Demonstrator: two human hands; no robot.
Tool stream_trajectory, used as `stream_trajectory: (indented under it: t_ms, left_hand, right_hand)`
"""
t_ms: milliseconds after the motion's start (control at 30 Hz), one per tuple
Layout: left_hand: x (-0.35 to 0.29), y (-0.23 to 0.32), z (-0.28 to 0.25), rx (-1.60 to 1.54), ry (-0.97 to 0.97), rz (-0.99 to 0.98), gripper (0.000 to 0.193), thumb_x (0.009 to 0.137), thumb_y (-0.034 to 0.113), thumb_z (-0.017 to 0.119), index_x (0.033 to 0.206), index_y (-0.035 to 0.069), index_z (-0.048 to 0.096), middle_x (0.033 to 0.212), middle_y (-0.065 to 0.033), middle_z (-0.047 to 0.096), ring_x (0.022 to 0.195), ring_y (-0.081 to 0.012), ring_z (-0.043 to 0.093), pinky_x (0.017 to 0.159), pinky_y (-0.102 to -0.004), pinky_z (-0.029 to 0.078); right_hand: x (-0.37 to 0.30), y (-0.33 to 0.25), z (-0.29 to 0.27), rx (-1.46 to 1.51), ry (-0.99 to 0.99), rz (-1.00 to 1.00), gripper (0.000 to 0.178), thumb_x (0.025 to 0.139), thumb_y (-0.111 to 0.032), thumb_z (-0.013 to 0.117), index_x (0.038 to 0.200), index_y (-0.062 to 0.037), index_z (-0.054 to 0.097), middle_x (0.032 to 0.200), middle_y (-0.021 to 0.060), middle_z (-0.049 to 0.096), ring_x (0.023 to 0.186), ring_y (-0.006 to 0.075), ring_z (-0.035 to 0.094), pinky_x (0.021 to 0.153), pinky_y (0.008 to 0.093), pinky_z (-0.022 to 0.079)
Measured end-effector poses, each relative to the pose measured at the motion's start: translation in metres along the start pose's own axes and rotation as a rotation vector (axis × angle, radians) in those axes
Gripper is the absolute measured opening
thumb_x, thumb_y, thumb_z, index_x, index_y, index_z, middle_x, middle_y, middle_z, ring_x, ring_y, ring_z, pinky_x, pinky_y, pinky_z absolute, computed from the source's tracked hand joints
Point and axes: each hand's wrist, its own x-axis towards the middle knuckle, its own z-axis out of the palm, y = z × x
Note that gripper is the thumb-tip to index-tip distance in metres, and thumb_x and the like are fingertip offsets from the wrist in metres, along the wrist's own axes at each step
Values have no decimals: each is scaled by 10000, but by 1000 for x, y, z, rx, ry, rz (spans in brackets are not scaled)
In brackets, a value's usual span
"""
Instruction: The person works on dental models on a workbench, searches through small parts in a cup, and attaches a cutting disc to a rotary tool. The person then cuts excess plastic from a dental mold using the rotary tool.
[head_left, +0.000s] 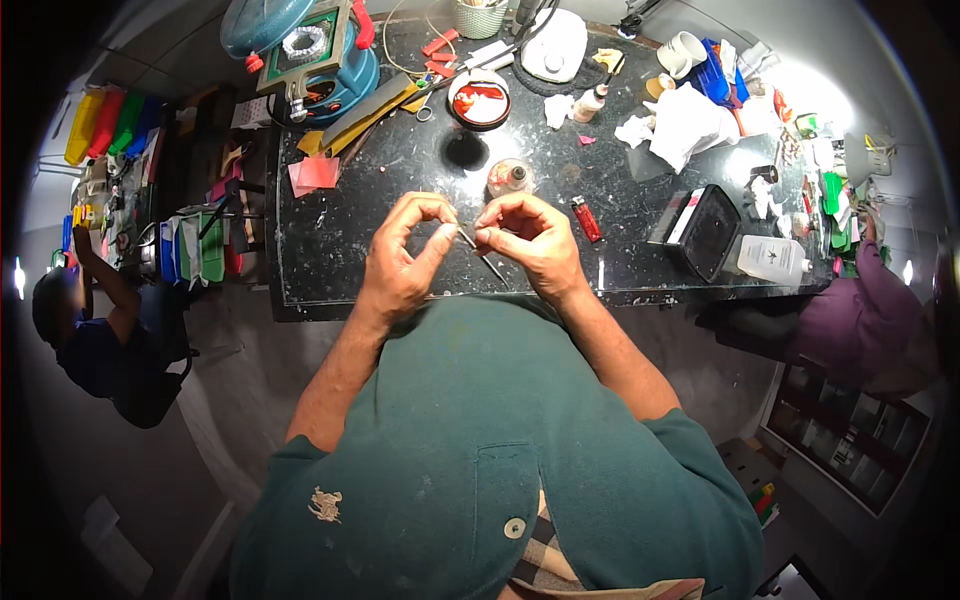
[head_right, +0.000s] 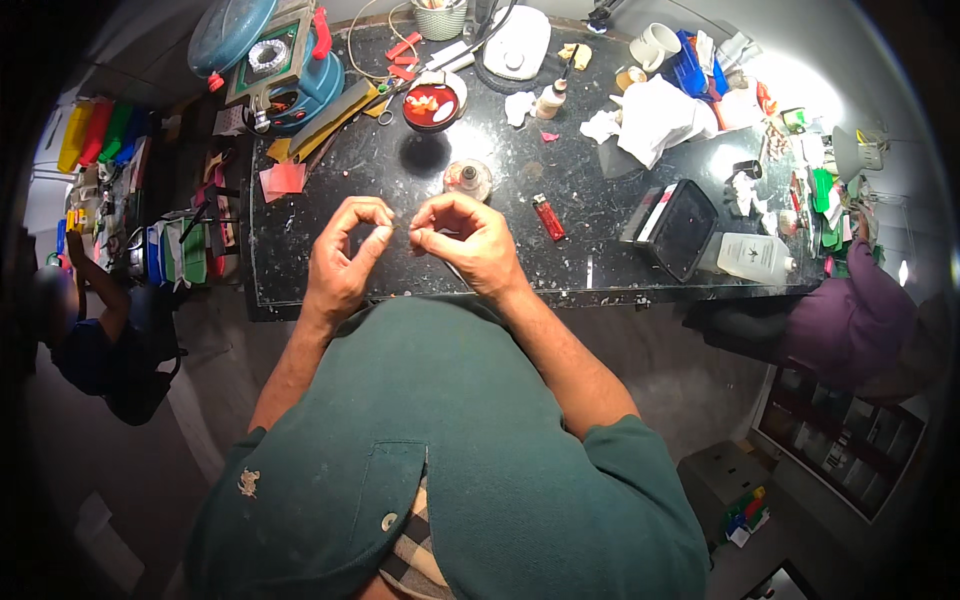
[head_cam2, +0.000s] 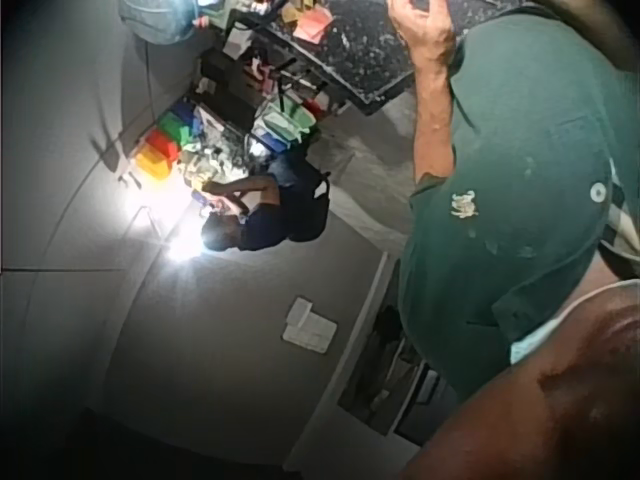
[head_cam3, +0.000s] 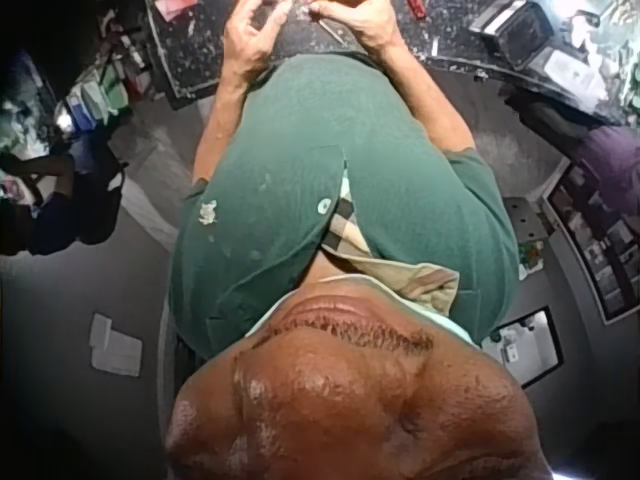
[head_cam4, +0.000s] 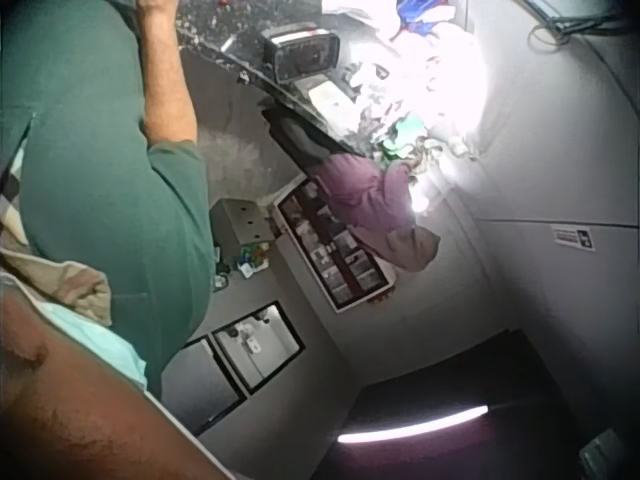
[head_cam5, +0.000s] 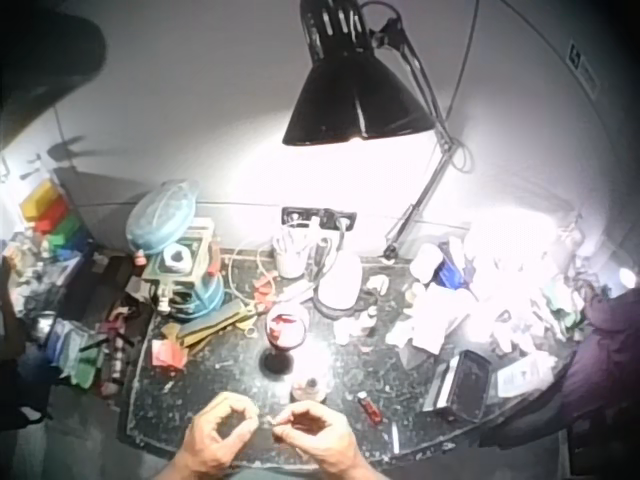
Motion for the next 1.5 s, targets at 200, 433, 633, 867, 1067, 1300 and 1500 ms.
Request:
stream_trajectory:
  t_ms: [200,433,633,867,1067,1300,1500]
  left_hand:
    - [-1,-21,-26,-61,214,-49,73,920,31,654,977,-14,657,1064,-71,616,1013,-139,582,936,-283,446]
    - [-15,-59,-47,-15,456,-283,149,865,97,753,966,-10,730,939,-23,679,859,-85,606,792,-236,469]
    - [-26,-56,-50,69,465,-283,137,863,103,756,926,-17,738,921,-33,689,854,-82,608,783,-235,473]
    - [-55,-89,-63,-129,605,-449,189,923,153,712,974,-29,719,935,-12,675,840,-60,577,765,-211,450]
    - [-22,-102,-52,-143,508,-414,139,902,124,733,912,1,668,830,37,601,764,-29,518,706,-189,416]
    - [3,-124,-68,-236,449,-445,136,911,112,707,986,8,661,941,-73,712,797,-109,657,715,-219,486]
    - [2,-127,-79,-429,515,-522,107,913,113,700,973,33,660,932,-72,717,783,-111,657,708,-214,480]
  right_hand:
    - [7,-31,-18,-205,103,-97,242,937,-34,641,1167,42,649,959,103,695,858,162,673,784,315,587]
    - [88,-66,-41,-831,153,-272,225,894,-221,719,1057,-67,732,945,46,740,787,93,650,737,270,527]
    - [118,-86,-29,-1179,101,-348,277,837,-255,774,1083,-131,746,1035,29,738,967,129,658,869,296,499]
    - [44,-165,-107,-769,375,-502,128,849,-25,737,975,-5,722,876,43,718,810,104,662,759,232,526]
    - [2,-49,-144,-992,441,-130,161,889,-180,728,924,-23,734,836,50,727,740,103,636,691,290,503]
    - [-10,47,-104,-1040,434,59,456,997,-370,574,743,4,516,584,117,417,556,163,389,540,377,373]
    - [2,77,-72,-803,83,67,339,1030,-335,517,886,-31,475,707,79,422,675,144,406,615,354,399]
